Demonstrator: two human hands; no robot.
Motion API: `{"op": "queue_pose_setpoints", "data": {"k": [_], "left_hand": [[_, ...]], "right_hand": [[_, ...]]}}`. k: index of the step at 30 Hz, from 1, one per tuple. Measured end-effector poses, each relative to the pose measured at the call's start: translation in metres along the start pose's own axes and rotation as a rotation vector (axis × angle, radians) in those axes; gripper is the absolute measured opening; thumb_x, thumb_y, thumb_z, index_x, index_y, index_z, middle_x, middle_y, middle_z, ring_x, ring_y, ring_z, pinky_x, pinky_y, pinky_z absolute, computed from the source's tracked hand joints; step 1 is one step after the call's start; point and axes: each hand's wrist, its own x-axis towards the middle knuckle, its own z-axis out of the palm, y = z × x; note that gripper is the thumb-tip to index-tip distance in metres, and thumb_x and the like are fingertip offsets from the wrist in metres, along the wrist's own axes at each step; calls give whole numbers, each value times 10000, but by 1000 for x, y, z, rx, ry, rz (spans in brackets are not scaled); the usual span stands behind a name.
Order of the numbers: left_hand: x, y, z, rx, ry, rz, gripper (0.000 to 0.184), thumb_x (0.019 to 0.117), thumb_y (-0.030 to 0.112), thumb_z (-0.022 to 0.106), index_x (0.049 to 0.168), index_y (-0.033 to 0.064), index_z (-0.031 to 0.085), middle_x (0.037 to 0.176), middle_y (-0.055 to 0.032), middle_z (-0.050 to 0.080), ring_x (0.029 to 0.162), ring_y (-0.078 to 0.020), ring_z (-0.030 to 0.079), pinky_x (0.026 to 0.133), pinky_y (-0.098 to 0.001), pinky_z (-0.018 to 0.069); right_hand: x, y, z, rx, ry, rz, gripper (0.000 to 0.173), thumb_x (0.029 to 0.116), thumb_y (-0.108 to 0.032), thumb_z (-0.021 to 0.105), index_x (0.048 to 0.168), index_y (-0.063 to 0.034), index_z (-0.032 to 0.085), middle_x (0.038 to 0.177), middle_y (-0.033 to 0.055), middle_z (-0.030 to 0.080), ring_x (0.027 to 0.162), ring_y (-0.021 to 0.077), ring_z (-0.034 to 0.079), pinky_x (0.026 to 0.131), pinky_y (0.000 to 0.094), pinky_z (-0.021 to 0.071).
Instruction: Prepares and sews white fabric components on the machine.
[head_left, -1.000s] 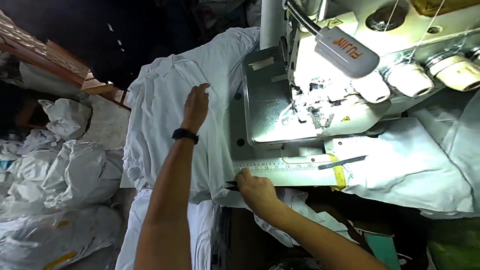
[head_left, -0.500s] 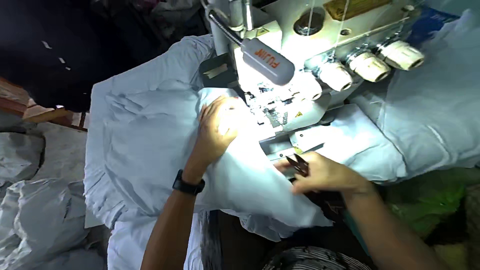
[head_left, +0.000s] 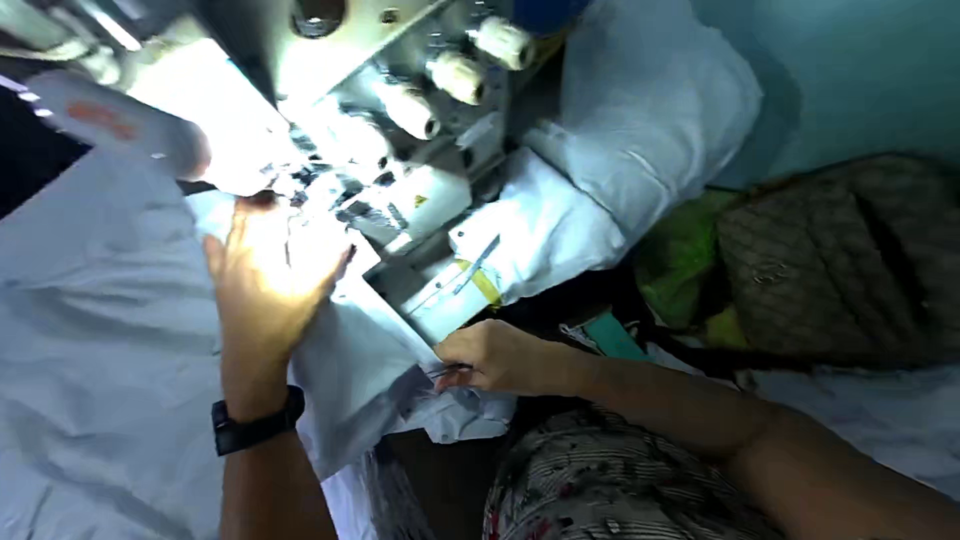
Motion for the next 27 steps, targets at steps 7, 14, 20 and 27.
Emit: {"op": "queue_pose_setpoints", "data": {"k": [7, 14, 20, 27], "left_hand": [[-39, 32, 32, -130, 561, 73, 282, 997, 122, 581, 1132, -114, 655, 1371, -297, 548, 1349, -320, 503, 1126, -394, 409], [-58, 86, 55, -380, 603, 171, 136, 998, 78, 591, 991, -38, 662, 1229, -161, 607, 1262, -119, 539, 1062, -250, 437], [-31, 136, 70, -571, 370, 223, 165, 992, 85, 593, 1012, -50, 687, 1207, -140, 658, 1214, -90, 590, 1000, -236, 495], [23, 180, 132, -648, -24, 365, 239, 916, 8, 667, 1131, -91, 705, 1236, -235, 676, 1164, -277, 662, 993, -383, 535]], "right_hand": [[-61, 59, -43, -758, 385, -55, 294, 847, -65, 752, 1138, -26, 744, 938, 184, 633, 522, 249, 587, 433, 350, 487], [-54, 72, -70, -551, 456, -68, 103, 805, 34, 709, 902, 41, 743, 813, 156, 681, 640, 259, 668, 539, 377, 544], [-40, 18, -168, 3, 907, 376, 170, 955, -44, 608, 1057, 75, 674, 791, 11, 631, 671, -16, 548, 671, 194, 499], [-71, 91, -274, -45, 1156, 619, 304, 1021, -237, 617, 1147, 37, 655, 989, 122, 685, 869, 166, 679, 809, 364, 577]]}}
